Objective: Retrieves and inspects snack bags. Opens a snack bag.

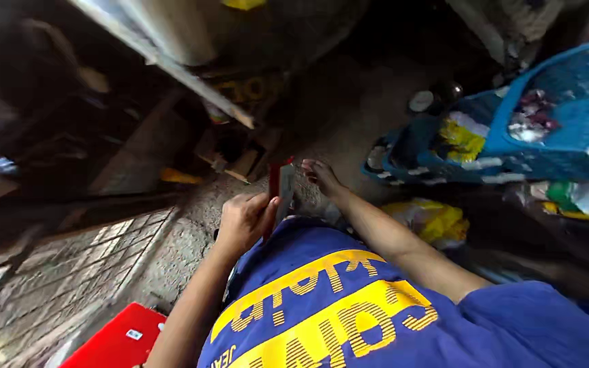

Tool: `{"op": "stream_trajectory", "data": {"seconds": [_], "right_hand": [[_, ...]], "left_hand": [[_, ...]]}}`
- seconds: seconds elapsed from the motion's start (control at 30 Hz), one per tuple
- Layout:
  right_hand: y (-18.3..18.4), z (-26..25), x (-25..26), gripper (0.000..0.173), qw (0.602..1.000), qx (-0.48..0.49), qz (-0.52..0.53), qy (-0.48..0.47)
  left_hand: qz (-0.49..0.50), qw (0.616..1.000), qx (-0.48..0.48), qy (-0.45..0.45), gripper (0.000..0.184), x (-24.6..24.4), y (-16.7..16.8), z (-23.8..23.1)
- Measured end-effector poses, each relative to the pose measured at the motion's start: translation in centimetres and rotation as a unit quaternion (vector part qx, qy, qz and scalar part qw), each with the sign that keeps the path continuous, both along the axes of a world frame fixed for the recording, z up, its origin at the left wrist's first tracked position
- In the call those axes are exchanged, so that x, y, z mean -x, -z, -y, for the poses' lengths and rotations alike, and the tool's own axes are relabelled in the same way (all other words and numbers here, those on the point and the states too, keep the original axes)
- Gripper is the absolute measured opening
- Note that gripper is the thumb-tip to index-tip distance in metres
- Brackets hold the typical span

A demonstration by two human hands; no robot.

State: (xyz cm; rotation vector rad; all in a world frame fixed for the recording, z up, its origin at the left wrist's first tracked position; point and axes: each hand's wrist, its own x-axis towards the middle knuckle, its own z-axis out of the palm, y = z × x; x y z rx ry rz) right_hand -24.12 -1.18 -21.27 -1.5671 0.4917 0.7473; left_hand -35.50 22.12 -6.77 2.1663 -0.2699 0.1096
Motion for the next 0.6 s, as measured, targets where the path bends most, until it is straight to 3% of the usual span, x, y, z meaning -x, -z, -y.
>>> {"op": "stream_trajectory", "data": {"seconds": [0.07,0.13,0.23,0.27,0.37,0.4,0.5,0.6], "right_hand": [[0.3,5.4,-0.9,0.041,0.998,0.014,-0.015,0.054],[0.4,10.4,-2.2,0.04,0.991,0.02,-0.039,0.127],[0.1,16.1,-1.4,0.039,0.975,0.063,-0.042,0.211],[0.2,17.3,-0.9,0.037,0.967,0.073,-0.038,0.242],[0.3,18.7,-0.6,0.031,0.957,0.075,-0.028,0.28],[0.6,18.7,0.3,0.031,0.959,0.074,-0.039,0.272],[1.7,17.3,1.0,0.033,0.955,0.064,-0.093,0.274],[2.1,15.3,0.2,0.037,0.965,0.039,-0.13,0.224]], "left_hand": [[0.036,0.997,-0.017,0.066,0.04,-4.0,-1.7,3.4],[0.041,0.996,-0.034,0.073,0.042,-8.3,-1.6,6.0],[-0.124,0.981,-0.134,0.064,0.042,-14.9,0.8,9.0],[-0.121,0.978,-0.153,0.079,0.039,-16.2,0.8,10.3],[0.053,0.979,-0.144,0.134,0.036,-19.1,-0.1,14.8],[0.031,0.975,-0.163,0.151,0.036,-20.0,0.3,15.7],[-0.164,0.938,-0.249,0.177,0.039,-25.0,2.5,16.6],[-0.054,0.959,-0.224,0.165,0.039,-27.3,1.8,16.5]]}}
